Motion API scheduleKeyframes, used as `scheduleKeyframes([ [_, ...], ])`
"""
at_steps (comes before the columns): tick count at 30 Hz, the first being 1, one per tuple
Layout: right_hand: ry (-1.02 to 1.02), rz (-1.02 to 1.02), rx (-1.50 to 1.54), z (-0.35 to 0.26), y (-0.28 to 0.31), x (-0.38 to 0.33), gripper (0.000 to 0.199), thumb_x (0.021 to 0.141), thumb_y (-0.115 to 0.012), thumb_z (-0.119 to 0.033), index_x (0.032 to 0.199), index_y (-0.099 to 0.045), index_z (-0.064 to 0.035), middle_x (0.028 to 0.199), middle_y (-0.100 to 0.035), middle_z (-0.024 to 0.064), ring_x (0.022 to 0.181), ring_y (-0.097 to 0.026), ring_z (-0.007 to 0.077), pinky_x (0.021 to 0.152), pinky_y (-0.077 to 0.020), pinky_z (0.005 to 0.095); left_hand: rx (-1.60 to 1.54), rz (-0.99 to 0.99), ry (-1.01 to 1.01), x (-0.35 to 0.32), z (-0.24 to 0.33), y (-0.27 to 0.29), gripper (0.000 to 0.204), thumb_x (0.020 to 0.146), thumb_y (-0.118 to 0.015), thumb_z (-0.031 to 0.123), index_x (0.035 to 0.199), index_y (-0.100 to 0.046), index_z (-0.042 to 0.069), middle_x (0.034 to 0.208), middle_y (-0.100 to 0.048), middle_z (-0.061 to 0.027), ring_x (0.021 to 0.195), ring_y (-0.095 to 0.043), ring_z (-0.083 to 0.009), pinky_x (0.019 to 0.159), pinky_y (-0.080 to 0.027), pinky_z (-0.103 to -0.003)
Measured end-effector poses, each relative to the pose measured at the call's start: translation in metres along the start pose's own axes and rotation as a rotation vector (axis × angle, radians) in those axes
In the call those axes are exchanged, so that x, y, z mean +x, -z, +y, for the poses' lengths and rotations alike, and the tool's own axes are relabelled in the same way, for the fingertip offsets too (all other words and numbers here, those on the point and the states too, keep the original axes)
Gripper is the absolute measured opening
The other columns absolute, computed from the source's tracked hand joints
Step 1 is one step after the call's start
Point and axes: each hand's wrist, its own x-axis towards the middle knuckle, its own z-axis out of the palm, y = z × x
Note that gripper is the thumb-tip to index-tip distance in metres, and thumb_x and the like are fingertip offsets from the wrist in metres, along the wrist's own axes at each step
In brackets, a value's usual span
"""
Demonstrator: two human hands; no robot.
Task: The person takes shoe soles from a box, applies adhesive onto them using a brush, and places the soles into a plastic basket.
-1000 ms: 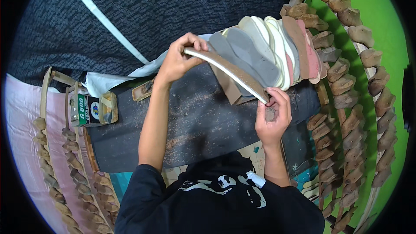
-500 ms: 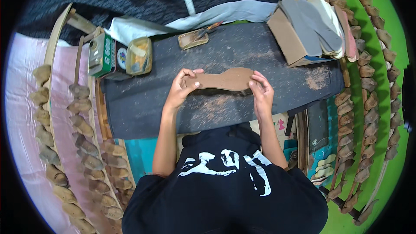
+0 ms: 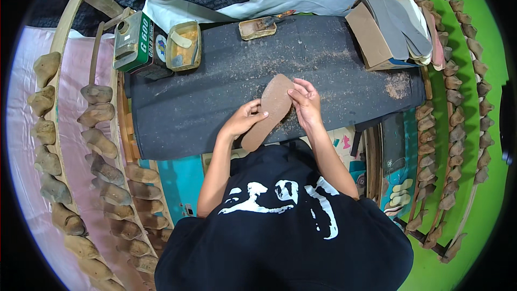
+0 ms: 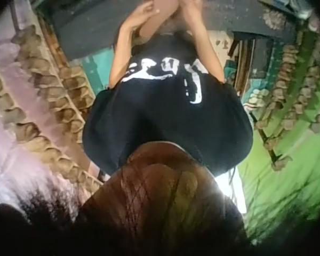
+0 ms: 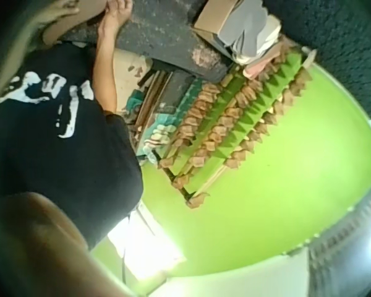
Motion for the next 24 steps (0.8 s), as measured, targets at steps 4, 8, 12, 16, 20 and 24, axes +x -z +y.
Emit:
scheduleKeyframes([
  [4, -0.037, 0.0, -0.069, -0.006, -0.011, -0.005, 0.063, 0.094, -0.081, -0.005, 0.149, -0.05, -0.0018, 0.143, -0.064, 0.0179, 0.123, -0.068, 0.0239, 0.099, -0.0589, 0.0363, -0.089, 0.081, -0.02, 0.006, 0.003, -0.009, 0.056, 0.104, -0.072, 0.02, 0.155, -0.048, 0.012, 0.136, -0.066, -0.0083, 0.117, -0.066, -0.0171, 0.085, -0.059, -0.032],
  [8, -0.342, -0.232, -0.404, -0.012, -0.002, -0.018, 0.07, 0.094, -0.084, -0.016, 0.153, -0.048, -0.0041, 0.143, -0.065, 0.0153, 0.123, -0.068, 0.0238, 0.098, -0.0576, 0.0364, -0.395, 0.262, -0.137, 0.019, -0.001, -0.023, 0.064, 0.106, -0.066, 0.011, 0.161, -0.033, 0.017, 0.145, -0.06, -0.0085, 0.124, -0.065, -0.0234, 0.083, -0.064, -0.038],
  [12, -0.402, -0.329, -0.55, 0.0, 0.02, -0.024, 0.055, 0.093, -0.084, -0.015, 0.141, -0.061, -0.0007, 0.124, -0.074, 0.0117, 0.109, -0.072, 0.0208, 0.092, -0.0586, 0.0345, -0.603, 0.425, -0.24, 0.033, -0.002, -0.04, 0.054, 0.106, -0.063, 0.005, 0.153, -0.038, 0.016, 0.145, -0.059, -0.01, 0.125, -0.065, -0.0237, 0.091, -0.065, -0.045],
  [16, -0.336, -0.275, -0.536, 0.004, 0.042, -0.013, 0.044, 0.095, -0.077, -0.004, 0.136, -0.063, 0.0023, 0.111, -0.077, 0.0102, 0.099, -0.073, 0.0166, 0.087, -0.0578, 0.0318, -0.547, 0.581, -0.289, 0.048, -0.013, -0.044, 0.055, 0.102, -0.068, 0.004, 0.15, -0.041, 0.015, 0.14, -0.062, -0.0103, 0.128, -0.064, -0.0271, 0.097, -0.06, -0.05],
  [20, -0.25, -0.333, -0.646, -0.002, 0.065, 0.008, 0.04, 0.095, -0.073, 0.002, 0.134, -0.066, 0.0027, 0.106, -0.078, 0.0097, 0.095, -0.072, 0.0152, 0.086, -0.0571, 0.0316, -0.581, 0.646, -0.264, 0.048, -0.027, -0.018, 0.033, 0.101, -0.072, 0.017, 0.131, -0.06, 0.014, 0.126, -0.07, -0.0032, 0.118, -0.067, -0.0176, 0.099, -0.054, -0.044],
  [24, -0.16, -0.306, -0.936, -0.025, 0.074, 0.026, 0.039, 0.09, -0.072, 0.004, 0.128, -0.071, 0.0011, 0.104, -0.079, 0.0127, 0.097, -0.073, 0.0196, 0.086, -0.0567, 0.0347, -0.517, 0.674, -0.231, 0.041, -0.028, -0.002, 0.032, 0.102, -0.071, 0.023, 0.131, -0.066, 0.01, 0.114, -0.072, -0.0025, 0.108, -0.069, -0.0154, 0.097, -0.055, -0.037],
])
